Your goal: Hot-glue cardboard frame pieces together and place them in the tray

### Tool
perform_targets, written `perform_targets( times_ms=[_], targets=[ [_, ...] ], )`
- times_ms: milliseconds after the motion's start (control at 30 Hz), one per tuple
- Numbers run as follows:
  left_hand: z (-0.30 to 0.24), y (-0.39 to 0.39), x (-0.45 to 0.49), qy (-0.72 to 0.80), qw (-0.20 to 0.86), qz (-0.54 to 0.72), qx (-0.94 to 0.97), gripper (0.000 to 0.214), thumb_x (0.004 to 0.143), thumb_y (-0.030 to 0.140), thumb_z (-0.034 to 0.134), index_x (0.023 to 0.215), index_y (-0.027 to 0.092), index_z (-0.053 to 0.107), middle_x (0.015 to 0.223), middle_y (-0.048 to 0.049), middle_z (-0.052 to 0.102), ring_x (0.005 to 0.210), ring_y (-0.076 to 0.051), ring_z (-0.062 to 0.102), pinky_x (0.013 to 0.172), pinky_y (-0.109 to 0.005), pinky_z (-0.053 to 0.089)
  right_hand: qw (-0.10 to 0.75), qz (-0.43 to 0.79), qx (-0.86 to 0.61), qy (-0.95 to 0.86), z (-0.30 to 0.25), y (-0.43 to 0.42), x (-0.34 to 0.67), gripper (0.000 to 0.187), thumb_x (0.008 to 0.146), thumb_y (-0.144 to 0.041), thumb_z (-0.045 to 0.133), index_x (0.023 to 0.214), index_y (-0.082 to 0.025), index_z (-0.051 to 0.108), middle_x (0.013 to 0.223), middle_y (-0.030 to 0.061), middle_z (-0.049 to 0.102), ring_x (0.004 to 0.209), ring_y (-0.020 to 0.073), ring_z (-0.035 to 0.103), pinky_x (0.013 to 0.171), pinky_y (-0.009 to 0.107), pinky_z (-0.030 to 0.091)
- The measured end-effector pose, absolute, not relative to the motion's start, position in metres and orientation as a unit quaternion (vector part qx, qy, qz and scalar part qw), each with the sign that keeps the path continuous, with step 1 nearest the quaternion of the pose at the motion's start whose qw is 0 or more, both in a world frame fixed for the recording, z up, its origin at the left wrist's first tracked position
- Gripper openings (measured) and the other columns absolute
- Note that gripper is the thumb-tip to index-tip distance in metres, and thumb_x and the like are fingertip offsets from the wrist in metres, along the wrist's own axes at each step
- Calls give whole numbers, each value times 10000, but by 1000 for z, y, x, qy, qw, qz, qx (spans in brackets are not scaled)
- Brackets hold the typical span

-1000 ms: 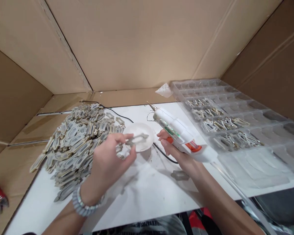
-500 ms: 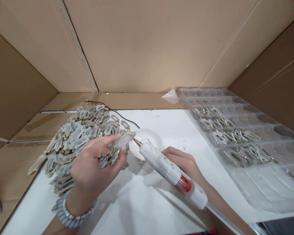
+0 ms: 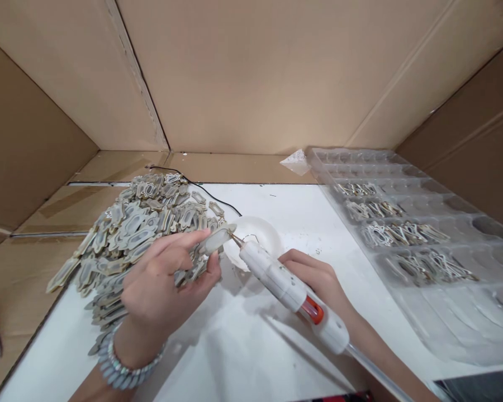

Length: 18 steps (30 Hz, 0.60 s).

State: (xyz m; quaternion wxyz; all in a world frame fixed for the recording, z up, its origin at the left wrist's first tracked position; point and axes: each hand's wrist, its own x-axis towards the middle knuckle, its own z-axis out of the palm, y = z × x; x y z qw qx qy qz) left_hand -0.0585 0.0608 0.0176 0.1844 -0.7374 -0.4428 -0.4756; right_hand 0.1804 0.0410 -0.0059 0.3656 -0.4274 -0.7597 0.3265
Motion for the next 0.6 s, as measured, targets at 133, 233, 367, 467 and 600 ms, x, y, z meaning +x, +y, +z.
perform_targets(
  times_ms=[133,233,367,467,600],
  targets=[
    [18,61,-59,-436,191,-465,-746,423,735,181,779,683,237,363,898,5,780,763,-125,732,678,-199,573,364,312,-433,-763,-7,40,180,126,727,-73,486,685,-190,509,807,14,568,640,121,534,561,235,367],
    [18,59,-59,-437,187,-468,-746,410,735,172,780,695,238,378,897,12,780,767,-117,730,668,-191,571,369,304,-432,-765,-7,40,179,130,736,-78,483,673,-191,494,781,11,545,627,123,526,550,236,366],
    [17,57,-59,-460,166,-469,-735,408,729,165,774,683,245,377,905,28,777,773,-133,732,640,-229,573,369,297,-432,-767,-7,40,178,151,771,-88,476,663,-193,493,759,10,525,612,123,516,537,235,374],
    [17,56,-59,-468,141,-474,-733,397,704,157,779,673,253,394,919,31,774,796,-156,734,635,-271,579,367,297,-431,-769,-6,40,179,158,784,-99,481,658,-194,494,747,7,516,600,121,508,528,234,374],
    [19,55,-59,-459,149,-475,-736,349,713,165,769,674,259,436,918,31,773,792,-162,734,618,-282,586,370,296,-427,-770,-6,41,179,167,783,-94,481,649,-194,484,736,-2,509,595,113,500,525,227,361]
  ],
)
